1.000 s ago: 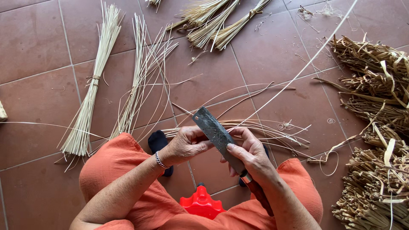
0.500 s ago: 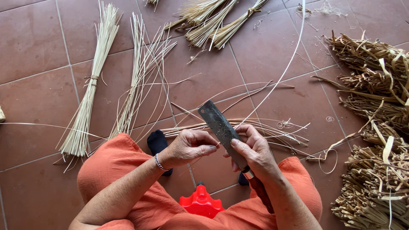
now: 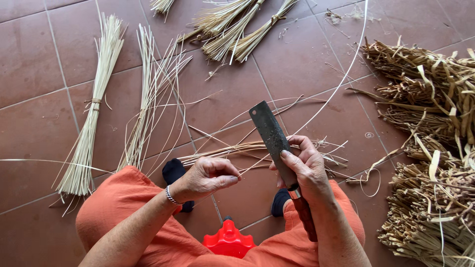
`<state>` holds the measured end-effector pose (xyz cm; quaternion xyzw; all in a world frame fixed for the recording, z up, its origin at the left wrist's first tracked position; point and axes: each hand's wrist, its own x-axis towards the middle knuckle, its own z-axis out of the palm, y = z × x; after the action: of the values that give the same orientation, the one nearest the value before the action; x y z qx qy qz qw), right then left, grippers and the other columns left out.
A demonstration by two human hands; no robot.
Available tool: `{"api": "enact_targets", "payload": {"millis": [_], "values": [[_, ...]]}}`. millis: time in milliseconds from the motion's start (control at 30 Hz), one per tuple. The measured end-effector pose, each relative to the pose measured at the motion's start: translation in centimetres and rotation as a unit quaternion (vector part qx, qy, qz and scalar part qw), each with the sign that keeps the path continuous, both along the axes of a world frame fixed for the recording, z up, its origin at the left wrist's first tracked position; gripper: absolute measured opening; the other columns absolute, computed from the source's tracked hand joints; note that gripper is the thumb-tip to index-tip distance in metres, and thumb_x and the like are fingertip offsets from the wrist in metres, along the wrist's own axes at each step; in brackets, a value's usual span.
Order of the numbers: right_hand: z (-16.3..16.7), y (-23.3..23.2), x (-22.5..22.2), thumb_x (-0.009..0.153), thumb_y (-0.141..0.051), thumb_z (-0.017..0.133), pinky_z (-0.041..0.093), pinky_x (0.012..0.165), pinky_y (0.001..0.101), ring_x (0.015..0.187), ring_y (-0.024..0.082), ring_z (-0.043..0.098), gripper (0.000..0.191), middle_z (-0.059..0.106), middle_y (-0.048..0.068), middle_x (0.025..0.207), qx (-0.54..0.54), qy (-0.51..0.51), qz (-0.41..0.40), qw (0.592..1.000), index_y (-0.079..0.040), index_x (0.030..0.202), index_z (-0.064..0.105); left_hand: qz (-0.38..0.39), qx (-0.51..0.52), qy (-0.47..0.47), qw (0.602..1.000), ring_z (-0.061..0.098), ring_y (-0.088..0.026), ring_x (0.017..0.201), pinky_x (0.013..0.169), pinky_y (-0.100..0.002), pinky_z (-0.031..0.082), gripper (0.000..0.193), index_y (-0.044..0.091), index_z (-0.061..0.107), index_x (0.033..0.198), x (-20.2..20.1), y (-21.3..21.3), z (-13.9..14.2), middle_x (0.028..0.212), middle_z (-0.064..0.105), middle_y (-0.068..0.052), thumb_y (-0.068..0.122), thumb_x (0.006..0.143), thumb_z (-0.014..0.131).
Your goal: The person sits on a small red stool and uses a large knife to split long dried plant fibers into thinner strands. They hold the fibers with one hand and draw the knife along them to separate the strands, which fall onto the tiled floor.
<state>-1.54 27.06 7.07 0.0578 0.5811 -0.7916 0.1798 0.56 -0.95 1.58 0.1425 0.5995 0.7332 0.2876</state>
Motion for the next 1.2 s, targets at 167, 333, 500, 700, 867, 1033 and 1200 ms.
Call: {"api": "enact_targets", "payload": {"millis": [167,333,500,700,867,1033,1200], "values": [[0.2,0.9,-0.2,0.097,-0.003,0.054,0.056,0.041,0.0296,0.055,0.019,0.067,0.027,0.069,0.016,0.087,0.003,-0.002,-0.044,0.999,0.001,0.121,0.044,0.005,-0.061,0.072,0.996,0.062,-0.005,0.081,0.071,-0.022,0.053,0.011,0.0,0.076,0.102,-0.6,-0.6,0.8,0.088,0.07,0.0,0.005,0.093,0.073],[0.4,2.1,-0.5,0.099,-0.003,0.054,0.055,0.041,0.0278,0.048,0.019,0.064,0.027,0.07,0.019,0.085,0.005,0.033,-0.055,0.998,0.0,0.123,0.043,0.006,-0.101,0.107,0.989,0.06,-0.006,0.076,0.066,-0.023,0.051,0.009,0.001,0.076,0.099,-1.0,-1.5,1.9,0.084,0.068,0.0,0.004,0.091,0.074],[0.4,2.7,-0.7,0.098,-0.002,0.055,0.055,0.04,0.0288,0.049,0.02,0.065,0.027,0.07,0.018,0.085,0.016,0.036,-0.068,0.997,0.0,0.122,0.043,-0.021,-0.124,0.11,0.986,0.057,-0.006,0.07,0.062,-0.025,0.049,0.007,0.001,0.075,0.096,-1.8,-2.2,2.9,0.079,0.064,0.0,0.005,0.091,0.073],[1.2,3.9,-0.9,0.1,-0.004,0.055,0.054,0.041,0.0285,0.047,0.019,0.064,0.025,0.071,0.019,0.083,0.007,0.06,-0.088,0.994,0.0,0.122,0.044,-0.022,-0.189,0.177,0.966,0.057,-0.01,0.068,0.059,-0.027,0.048,0.007,0.004,0.076,0.093,-2.3,-2.6,4.4,0.076,0.065,-0.001,0.007,0.087,0.076],[1.8,4.9,-0.8,0.101,-0.003,0.055,0.053,0.04,0.0282,0.047,0.019,0.063,0.025,0.07,0.019,0.081,0.005,0.079,-0.116,0.99,0.001,0.123,0.045,-0.031,-0.209,0.265,0.941,0.059,-0.015,0.072,0.064,-0.029,0.05,0.009,0.004,0.075,0.093,-2.8,-3.5,5.5,0.077,0.067,-0.003,0.009,0.085,0.077],[2.3,5.7,-0.8,0.1,-0.004,0.056,0.052,0.04,0.0277,0.046,0.018,0.062,0.025,0.07,0.02,0.08,0.016,0.087,-0.154,0.984,0.001,0.123,0.045,-0.01,-0.24,0.329,0.913,0.062,-0.018,0.078,0.07,-0.031,0.052,0.011,0.005,0.074,0.091,-3.2,-4.9,6.3,0.08,0.069,-0.003,0.01,0.081,0.078],[2.9,6.5,-1.2,0.1,-0.007,0.056,0.052,0.04,0.0264,0.046,0.017,0.061,0.028,0.071,0.018,0.081,0.018,0.117,-0.189,0.975,0.001,0.124,0.044,0.011,-0.358,0.199,0.912,0.069,-0.014,0.068,0.063,-0.03,0.055,0.012,0.007,0.076,0.093,-3.3,-6.6,6.3,0.076,0.072,-0.002,0.013,0.083,0.076]]}}
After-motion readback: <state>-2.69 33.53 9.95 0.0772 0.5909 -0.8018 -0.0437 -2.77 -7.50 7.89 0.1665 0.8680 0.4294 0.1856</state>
